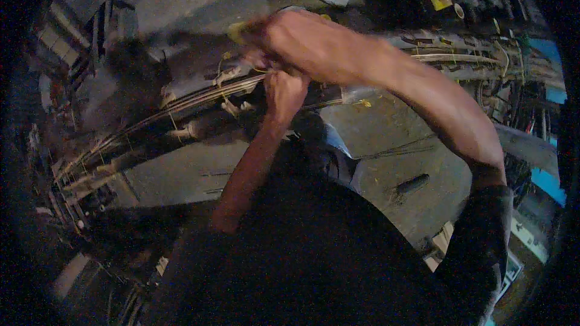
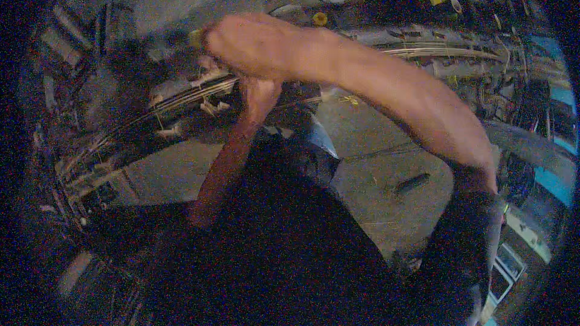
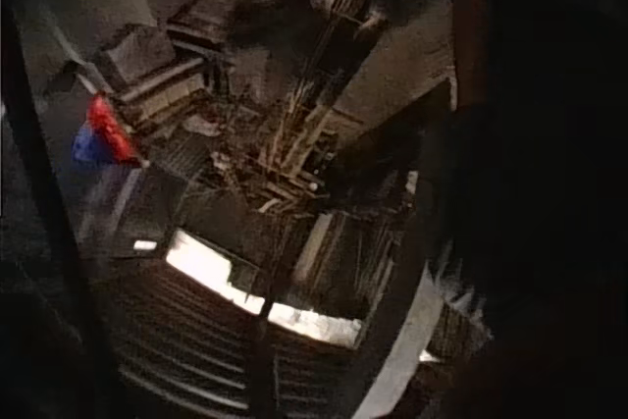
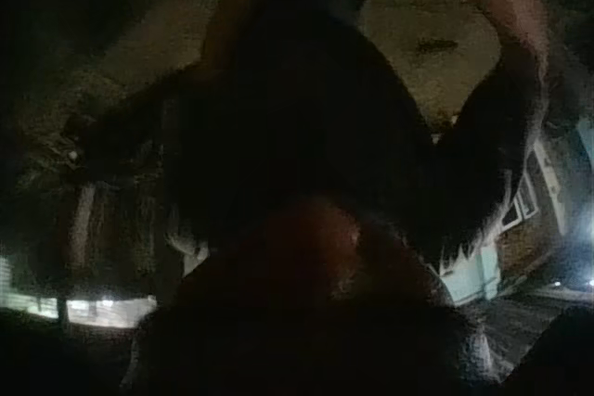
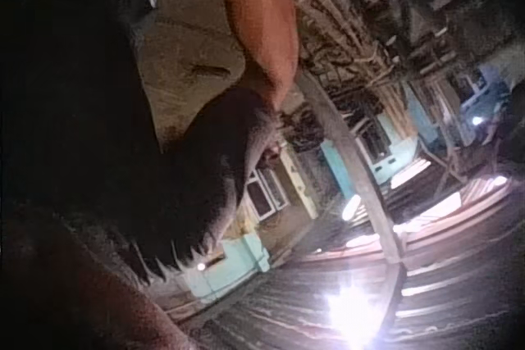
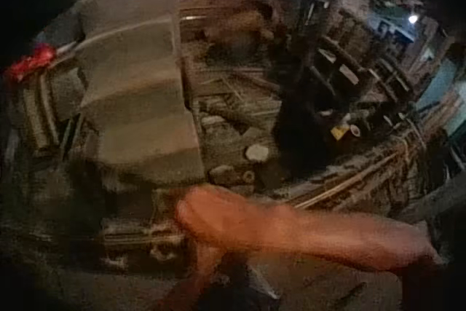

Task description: The person repeatedly ties thin wooden sticks together using yellow string. They wrap the string around the sticks, pull it tight, and secure it with knots. The process is repeated multiple times along the length of the sticks.

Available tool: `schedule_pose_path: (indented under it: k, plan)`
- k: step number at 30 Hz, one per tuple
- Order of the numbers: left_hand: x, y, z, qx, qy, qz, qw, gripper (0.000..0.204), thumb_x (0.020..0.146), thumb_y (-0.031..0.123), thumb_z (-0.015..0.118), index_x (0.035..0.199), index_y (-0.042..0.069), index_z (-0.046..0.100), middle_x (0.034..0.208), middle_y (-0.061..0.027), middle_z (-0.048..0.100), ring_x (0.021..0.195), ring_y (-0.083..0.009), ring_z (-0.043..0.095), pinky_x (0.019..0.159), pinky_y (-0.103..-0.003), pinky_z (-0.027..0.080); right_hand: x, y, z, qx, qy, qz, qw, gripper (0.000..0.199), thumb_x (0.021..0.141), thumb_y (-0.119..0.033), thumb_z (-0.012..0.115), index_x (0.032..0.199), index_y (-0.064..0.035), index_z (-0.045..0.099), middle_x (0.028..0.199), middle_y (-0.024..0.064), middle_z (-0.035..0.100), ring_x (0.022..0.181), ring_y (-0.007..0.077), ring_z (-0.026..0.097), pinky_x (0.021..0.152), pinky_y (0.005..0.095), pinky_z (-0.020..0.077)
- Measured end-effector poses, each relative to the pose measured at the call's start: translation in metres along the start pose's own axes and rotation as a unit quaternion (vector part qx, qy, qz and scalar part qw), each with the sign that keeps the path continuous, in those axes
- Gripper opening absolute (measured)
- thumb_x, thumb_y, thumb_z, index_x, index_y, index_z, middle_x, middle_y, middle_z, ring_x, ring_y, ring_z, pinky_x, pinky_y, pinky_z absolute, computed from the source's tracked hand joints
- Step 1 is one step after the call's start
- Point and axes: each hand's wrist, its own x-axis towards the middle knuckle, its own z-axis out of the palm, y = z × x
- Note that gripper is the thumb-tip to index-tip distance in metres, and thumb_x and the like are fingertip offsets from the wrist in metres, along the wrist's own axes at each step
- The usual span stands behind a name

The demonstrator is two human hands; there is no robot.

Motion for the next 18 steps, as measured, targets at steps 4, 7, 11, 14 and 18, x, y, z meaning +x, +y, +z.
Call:
schedule_pose_path:
  k: [4,7,11,14,18]
  plan:
    - [0.013,0.017,0.002,-0.045,-0.081,-0.047,0.995,0.023,0.088,0.032,0.056,0.09,0.013,0.068,0.076,-0.0144,0.066,0.069,-0.0329,0.063,0.065,-0.044,0.048,-0.011,0.101,0.046,0.067,0.003,0.195,0.979,0.029,0.087,-0.023,0.057,0.107,-0.0028,0.059,0.096,0.0128,0.066,0.086,0.0301,0.064,0.074,0.0408,0.0503]
    - [0.001,0.011,0.005,0.025,-0.094,-0.034,0.995,0.021,0.087,0.03,0.057,0.086,0.011,0.067,0.075,-0.013,0.066,0.069,-0.0305,0.064,0.063,-0.043,0.049,-0.019,0.126,0.137,0.33,0.074,0.294,0.894,0.032,0.092,-0.026,0.053,0.116,-0.0052,0.055,0.102,0.0086,0.064,0.092,0.0267,0.061,0.077,0.0374,0.0479]
    - [-0.004,0.008,0.001,0.08,-0.077,-0.059,0.992,0.021,0.087,0.027,0.058,0.084,0.008,0.067,0.074,-0.0125,0.066,0.069,-0.0299,0.064,0.064,-0.04,0.049,-0.074,0.023,0.092,0.371,0.301,0.097,0.873,0.027,0.094,-0.024,0.053,0.111,-0.0033,0.055,0.102,0.0116,0.061,0.101,0.0217,0.057,0.085,0.0366,0.0449]
    - [0.005,0.018,-0.006,-0.051,-0.07,-0.092,0.992,0.021,0.089,0.025,0.056,0.089,0.008,0.068,0.079,-0.0144,0.066,0.072,-0.0319,0.064,0.067,-0.038,0.051,-0.127,-0.011,0.202,0.281,0.024,0.104,0.954,0.027,0.088,-0.014,0.046,0.113,-0.0056,0.054,0.09,0.0165,0.064,0.082,0.0364,0.065,0.069,0.0449,0.0541]
    - [0.069,0.035,-0.04,-0.449,-0.137,-0.176,0.865,0.034,0.097,0.03,0.048,0.089,0.002,0.065,0.082,-0.0062,0.066,0.081,-0.0141,0.06,0.081,-0.029,0.046,-0.102,-0.024,0.245,0.193,-0.013,0.104,0.975,0.027,0.085,-0.016,0.049,0.11,-0.0087,0.057,0.083,0.0179,0.064,0.07,0.0342,0.065,0.059,0.047,0.052]
